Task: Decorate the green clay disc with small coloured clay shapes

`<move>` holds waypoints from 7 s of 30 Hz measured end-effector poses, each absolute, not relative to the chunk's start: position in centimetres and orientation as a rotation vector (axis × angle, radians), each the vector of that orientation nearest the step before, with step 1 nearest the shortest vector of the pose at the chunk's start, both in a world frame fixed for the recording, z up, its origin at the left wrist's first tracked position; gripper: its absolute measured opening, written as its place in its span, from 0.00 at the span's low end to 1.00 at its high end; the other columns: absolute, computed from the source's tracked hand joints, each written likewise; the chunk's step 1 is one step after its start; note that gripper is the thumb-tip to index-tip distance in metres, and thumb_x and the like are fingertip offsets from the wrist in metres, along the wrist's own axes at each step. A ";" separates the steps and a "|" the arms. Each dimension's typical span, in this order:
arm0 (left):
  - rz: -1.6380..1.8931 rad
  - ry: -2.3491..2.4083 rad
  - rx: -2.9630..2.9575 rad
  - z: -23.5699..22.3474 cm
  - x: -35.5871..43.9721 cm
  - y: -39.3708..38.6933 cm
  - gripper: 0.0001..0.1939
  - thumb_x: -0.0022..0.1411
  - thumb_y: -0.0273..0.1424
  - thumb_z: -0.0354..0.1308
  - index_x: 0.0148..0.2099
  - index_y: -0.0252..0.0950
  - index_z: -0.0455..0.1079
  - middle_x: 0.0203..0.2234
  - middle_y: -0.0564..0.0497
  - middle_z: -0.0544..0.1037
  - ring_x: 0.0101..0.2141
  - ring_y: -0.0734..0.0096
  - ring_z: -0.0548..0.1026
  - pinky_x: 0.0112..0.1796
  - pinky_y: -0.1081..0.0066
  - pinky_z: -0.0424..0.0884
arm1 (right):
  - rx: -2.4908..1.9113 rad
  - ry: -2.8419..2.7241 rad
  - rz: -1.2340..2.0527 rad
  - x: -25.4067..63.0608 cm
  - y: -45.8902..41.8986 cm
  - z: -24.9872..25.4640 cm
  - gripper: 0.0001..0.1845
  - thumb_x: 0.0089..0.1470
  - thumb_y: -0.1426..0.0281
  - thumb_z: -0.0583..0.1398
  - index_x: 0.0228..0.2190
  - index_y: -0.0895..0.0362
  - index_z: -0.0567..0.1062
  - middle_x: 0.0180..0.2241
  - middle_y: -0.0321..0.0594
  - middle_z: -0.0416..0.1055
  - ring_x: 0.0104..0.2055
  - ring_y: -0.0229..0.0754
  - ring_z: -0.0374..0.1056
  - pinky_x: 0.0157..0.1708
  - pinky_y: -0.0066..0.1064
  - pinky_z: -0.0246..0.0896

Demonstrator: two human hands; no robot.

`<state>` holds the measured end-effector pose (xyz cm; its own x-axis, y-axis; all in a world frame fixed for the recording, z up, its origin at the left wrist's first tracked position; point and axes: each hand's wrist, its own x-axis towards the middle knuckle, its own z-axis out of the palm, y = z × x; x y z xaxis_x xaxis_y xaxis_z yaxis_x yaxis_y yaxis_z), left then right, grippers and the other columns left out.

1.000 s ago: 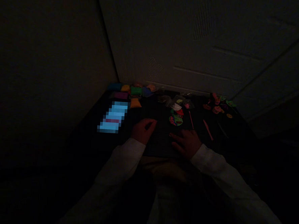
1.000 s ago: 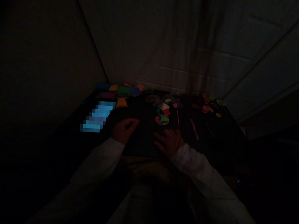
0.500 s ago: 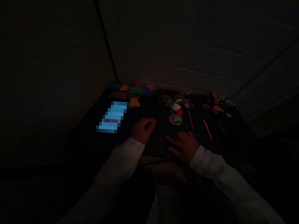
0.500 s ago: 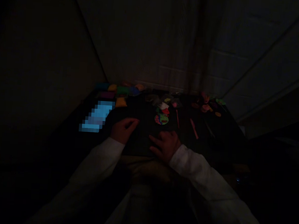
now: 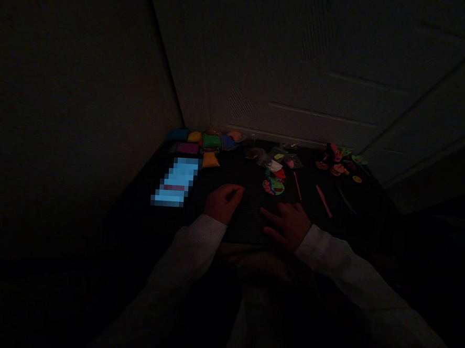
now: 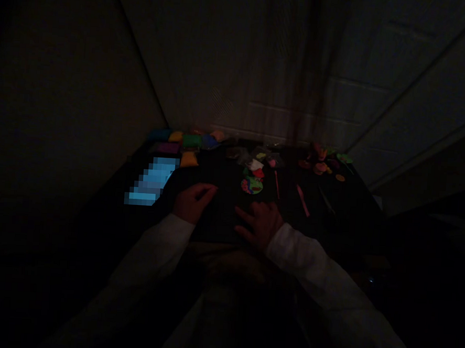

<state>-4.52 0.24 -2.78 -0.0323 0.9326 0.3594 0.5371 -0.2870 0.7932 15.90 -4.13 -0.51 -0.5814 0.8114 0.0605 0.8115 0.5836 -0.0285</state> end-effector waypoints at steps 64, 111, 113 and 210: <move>1.075 1.084 1.625 1.5 -2.5 -3.2 0.07 0.46 0.34 0.59 0.30 0.39 0.73 0.37 0.52 0.72 0.39 0.71 0.69 0.41 0.73 0.65 | -1.263 -1.440 0.965 13.1 -5.8 0.5 0.13 0.44 0.59 0.58 0.26 0.58 0.71 0.25 0.35 0.64 0.27 0.33 0.60 0.27 0.26 0.56; 0.944 0.810 1.062 2.2 -1.8 -4.5 0.04 0.46 0.29 0.59 0.28 0.36 0.71 0.29 0.56 0.72 0.33 0.77 0.68 0.38 0.75 0.62 | -1.087 -1.871 0.019 13.8 -7.7 2.0 0.15 0.44 0.70 0.60 0.38 0.55 0.71 0.28 0.38 0.66 0.33 0.37 0.62 0.35 0.34 0.58; 0.939 0.820 1.074 2.2 -1.7 -4.5 0.04 0.45 0.29 0.59 0.28 0.36 0.71 0.29 0.55 0.72 0.33 0.77 0.68 0.38 0.75 0.62 | -1.082 -1.885 0.015 13.9 -7.7 2.0 0.17 0.45 0.69 0.59 0.40 0.53 0.70 0.28 0.38 0.66 0.33 0.37 0.62 0.35 0.34 0.58; 0.973 0.935 1.352 1.7 -2.2 -4.6 0.04 0.46 0.33 0.60 0.27 0.40 0.73 0.33 0.54 0.70 0.38 0.74 0.68 0.42 0.74 0.61 | -1.043 -1.946 -0.057 14.1 -7.5 1.8 0.12 0.43 0.70 0.60 0.34 0.56 0.71 0.28 0.38 0.68 0.32 0.37 0.63 0.34 0.35 0.56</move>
<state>-2.16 -4.63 1.67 0.3347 0.9421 0.0185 -0.0185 -0.0131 0.9997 14.15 -7.45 1.78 -0.2395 0.6429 0.7275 0.6844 0.6433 -0.3432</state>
